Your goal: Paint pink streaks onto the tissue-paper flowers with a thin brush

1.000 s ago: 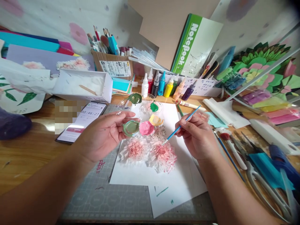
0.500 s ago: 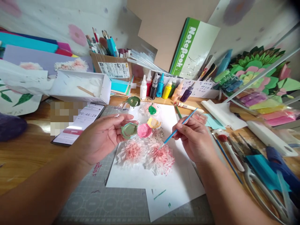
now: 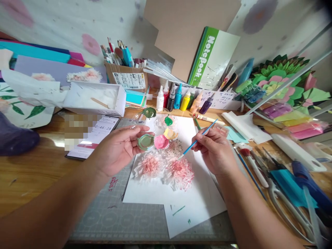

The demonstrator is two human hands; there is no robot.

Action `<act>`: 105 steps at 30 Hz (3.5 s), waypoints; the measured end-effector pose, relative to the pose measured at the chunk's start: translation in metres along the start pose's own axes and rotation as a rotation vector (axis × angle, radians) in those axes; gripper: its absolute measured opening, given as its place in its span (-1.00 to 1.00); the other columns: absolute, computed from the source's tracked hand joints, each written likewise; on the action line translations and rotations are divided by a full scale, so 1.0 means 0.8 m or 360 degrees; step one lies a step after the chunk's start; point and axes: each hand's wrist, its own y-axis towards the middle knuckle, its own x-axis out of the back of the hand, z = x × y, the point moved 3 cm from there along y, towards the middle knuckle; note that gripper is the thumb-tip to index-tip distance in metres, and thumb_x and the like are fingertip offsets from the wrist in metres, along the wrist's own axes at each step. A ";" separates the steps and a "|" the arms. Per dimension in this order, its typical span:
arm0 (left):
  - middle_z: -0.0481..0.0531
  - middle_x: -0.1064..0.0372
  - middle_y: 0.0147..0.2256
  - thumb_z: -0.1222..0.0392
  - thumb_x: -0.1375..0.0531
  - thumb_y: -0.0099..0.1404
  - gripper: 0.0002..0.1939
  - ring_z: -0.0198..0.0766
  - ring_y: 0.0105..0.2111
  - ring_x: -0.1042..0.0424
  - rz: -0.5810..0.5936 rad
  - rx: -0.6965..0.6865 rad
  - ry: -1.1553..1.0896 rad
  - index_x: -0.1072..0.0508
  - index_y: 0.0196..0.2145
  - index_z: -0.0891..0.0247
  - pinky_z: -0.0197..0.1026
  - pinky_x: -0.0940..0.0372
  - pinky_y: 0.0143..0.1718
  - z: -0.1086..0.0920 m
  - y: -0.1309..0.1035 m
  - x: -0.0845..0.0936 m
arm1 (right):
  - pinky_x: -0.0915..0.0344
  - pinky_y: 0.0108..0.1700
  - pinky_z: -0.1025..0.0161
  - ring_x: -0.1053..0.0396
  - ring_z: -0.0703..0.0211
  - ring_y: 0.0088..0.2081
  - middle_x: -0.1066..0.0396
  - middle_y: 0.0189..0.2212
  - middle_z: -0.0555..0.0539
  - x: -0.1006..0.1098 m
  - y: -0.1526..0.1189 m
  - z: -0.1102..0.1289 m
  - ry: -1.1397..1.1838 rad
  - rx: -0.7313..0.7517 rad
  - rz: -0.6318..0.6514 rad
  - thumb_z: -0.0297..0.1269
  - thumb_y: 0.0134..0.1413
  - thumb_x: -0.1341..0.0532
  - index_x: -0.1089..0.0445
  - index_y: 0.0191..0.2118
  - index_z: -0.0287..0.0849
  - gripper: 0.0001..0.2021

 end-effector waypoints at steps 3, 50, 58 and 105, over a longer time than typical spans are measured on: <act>0.10 -0.62 -0.37 0.29 -0.32 0.14 -0.87 -0.25 -0.43 -0.55 0.0019 -0.0029 -0.0018 -0.66 -0.34 0.38 -0.27 -0.43 -0.45 -0.002 0.000 0.001 | -0.28 -0.52 0.38 -0.36 0.34 -0.61 -0.44 -0.63 0.05 0.003 0.002 -0.001 -0.0059 0.0057 -0.0012 -0.19 -0.20 -0.49 -0.47 -0.53 -0.16 -0.77; 0.08 -0.59 -0.39 0.27 -0.35 0.15 -0.86 -0.24 -0.39 -0.52 0.0033 -0.0144 0.0092 -0.64 -0.32 0.40 -0.23 -0.40 -0.38 0.001 0.005 -0.001 | -0.34 -0.51 0.30 -0.38 0.28 -0.58 -0.41 -0.63 0.08 -0.005 -0.006 -0.002 -0.0422 0.0273 0.0129 -0.22 -0.11 -0.42 -0.42 -0.49 -0.13 -0.82; 0.09 -0.59 -0.41 0.29 -0.33 0.16 -0.91 -0.25 -0.42 -0.52 0.0020 -0.0083 0.0089 -0.64 -0.36 0.36 -0.24 -0.38 -0.41 0.002 0.003 -0.003 | -0.33 -0.52 0.30 -0.37 0.29 -0.59 -0.40 -0.63 0.08 -0.007 -0.004 -0.003 -0.0412 0.0233 0.0147 -0.17 -0.14 -0.45 -0.40 -0.51 -0.12 -0.76; 0.08 -0.59 -0.37 0.28 -0.31 0.17 -0.91 -0.26 -0.40 -0.52 0.0014 -0.0158 0.0085 -0.59 -0.35 0.37 -0.23 -0.36 -0.38 0.000 0.011 0.000 | -0.33 -0.53 0.33 -0.38 0.32 -0.60 -0.43 -0.62 0.10 -0.001 -0.008 0.003 -0.0418 0.0463 0.0105 -0.33 -0.06 -0.41 -0.44 -0.48 -0.14 -0.87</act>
